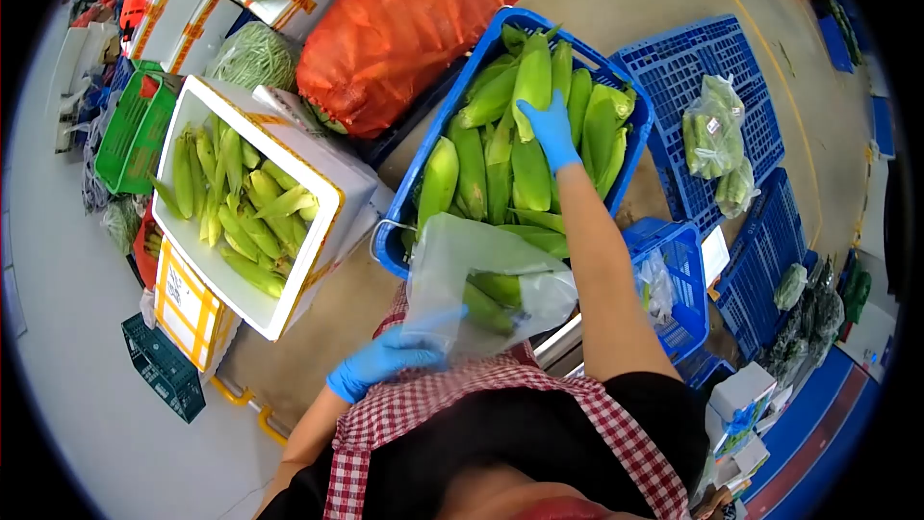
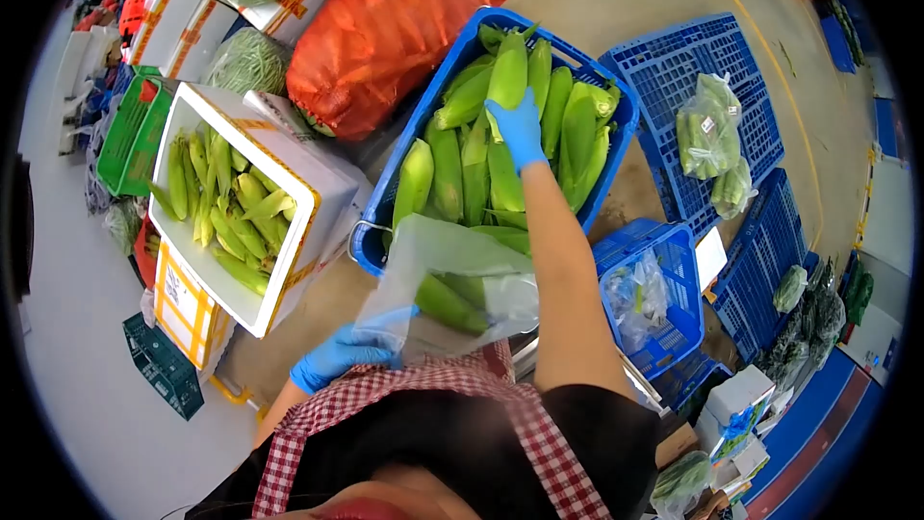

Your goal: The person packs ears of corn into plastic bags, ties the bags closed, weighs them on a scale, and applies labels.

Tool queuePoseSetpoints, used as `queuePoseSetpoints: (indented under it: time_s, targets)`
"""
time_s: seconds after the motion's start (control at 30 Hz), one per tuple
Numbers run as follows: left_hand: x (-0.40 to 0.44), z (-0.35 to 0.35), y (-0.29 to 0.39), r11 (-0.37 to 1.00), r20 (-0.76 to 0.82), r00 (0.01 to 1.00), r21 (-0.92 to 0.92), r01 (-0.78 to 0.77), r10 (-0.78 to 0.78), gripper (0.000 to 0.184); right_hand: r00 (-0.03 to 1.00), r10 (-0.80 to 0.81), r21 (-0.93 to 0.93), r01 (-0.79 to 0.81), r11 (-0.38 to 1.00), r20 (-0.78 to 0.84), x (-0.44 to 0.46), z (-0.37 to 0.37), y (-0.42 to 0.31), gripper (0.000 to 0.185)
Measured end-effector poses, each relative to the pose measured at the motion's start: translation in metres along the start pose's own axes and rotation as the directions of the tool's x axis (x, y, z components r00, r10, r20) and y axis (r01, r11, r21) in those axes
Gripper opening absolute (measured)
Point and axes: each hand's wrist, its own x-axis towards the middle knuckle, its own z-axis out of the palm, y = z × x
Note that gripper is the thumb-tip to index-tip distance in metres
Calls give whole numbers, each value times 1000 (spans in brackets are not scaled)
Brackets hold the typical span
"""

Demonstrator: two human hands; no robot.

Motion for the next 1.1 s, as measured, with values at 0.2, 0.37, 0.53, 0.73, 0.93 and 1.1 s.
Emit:
queuePoseSetpoints:
  time_s: [0.2, 0.37, 0.53, 0.73, 0.93, 1.1]
  targets:
    - [-13, -17, -17, 982, -40, 993, -147, -119, 115, 38, 945, 317, -38, -321, 946, -75, 68, 22, 107, 57]
    - [-8, -23, 8, 961, -54, 990, -242, -138, 128, 53, 933, 358, -232, -357, 905, -37, 92, 33, 111, 64]
    - [1, -28, 6, 939, 4, 998, -338, -62, 68, 52, 814, 565, 24, -573, 819, 133, 71, 43, 125, 69]
    - [-1, -29, 5, 979, -71, 997, -200, -27, 13, 48, 882, 431, 125, -457, 880, 192, 84, 47, 125, 55]
    - [-6, -32, -5, 982, -136, 988, -167, -90, 68, 45, 786, 505, 251, -601, 759, 357, 83, 15, 62, 51]
    - [-5, -31, 13, 978, 67, 991, -186, -99, 113, 46, 549, 551, 400, -836, 376, 629, 20, -28, 12, 54]
